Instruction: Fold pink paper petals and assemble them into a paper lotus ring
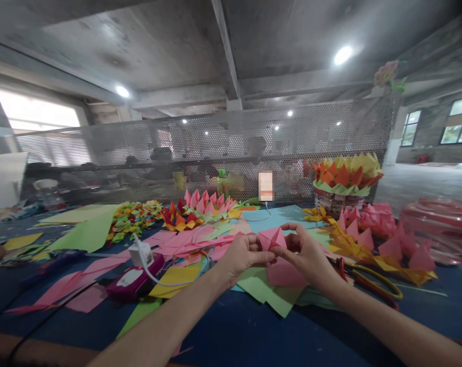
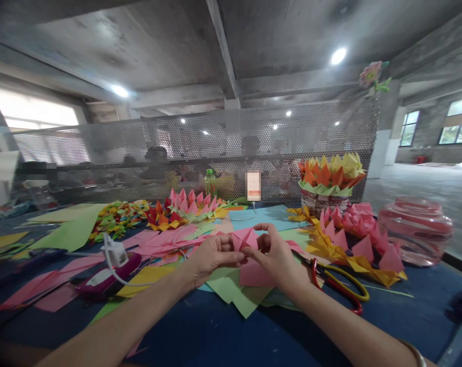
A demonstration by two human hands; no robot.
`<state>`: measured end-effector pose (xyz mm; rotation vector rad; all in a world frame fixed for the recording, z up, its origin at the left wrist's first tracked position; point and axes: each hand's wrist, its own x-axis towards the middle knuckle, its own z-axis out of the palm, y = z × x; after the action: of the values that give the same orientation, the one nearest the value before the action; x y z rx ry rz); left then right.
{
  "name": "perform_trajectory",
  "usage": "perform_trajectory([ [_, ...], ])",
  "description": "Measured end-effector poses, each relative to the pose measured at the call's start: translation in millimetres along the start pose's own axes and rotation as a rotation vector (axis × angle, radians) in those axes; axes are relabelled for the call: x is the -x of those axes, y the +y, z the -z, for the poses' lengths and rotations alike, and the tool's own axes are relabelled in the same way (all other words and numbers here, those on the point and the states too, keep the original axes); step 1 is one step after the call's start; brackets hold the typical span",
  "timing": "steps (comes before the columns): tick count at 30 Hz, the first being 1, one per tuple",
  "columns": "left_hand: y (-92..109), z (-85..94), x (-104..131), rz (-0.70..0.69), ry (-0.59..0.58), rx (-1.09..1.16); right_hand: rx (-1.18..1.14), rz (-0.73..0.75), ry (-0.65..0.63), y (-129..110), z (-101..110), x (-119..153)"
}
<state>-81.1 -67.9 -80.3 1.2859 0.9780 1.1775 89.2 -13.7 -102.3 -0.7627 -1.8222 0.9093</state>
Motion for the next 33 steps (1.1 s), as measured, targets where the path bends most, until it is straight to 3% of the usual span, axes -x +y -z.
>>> perform_trajectory([
  [5,-1.4,1.8,-0.6,0.063,0.052,-0.067,0.024,-0.009,-0.003,0.4,-1.2,0.6],
  [13,-1.3,4.9,-2.9,0.034,0.067,-0.040,-0.011,0.031,-0.110,-2.2,-0.8,0.3],
  [21,2.2,0.6,-0.3,0.089,0.119,-0.073,0.137,0.002,-0.136,0.2,0.0,-0.1],
  [33,0.1,1.1,-1.0,0.085,0.101,-0.068,0.318,0.061,-0.104,1.1,2.3,1.8],
])
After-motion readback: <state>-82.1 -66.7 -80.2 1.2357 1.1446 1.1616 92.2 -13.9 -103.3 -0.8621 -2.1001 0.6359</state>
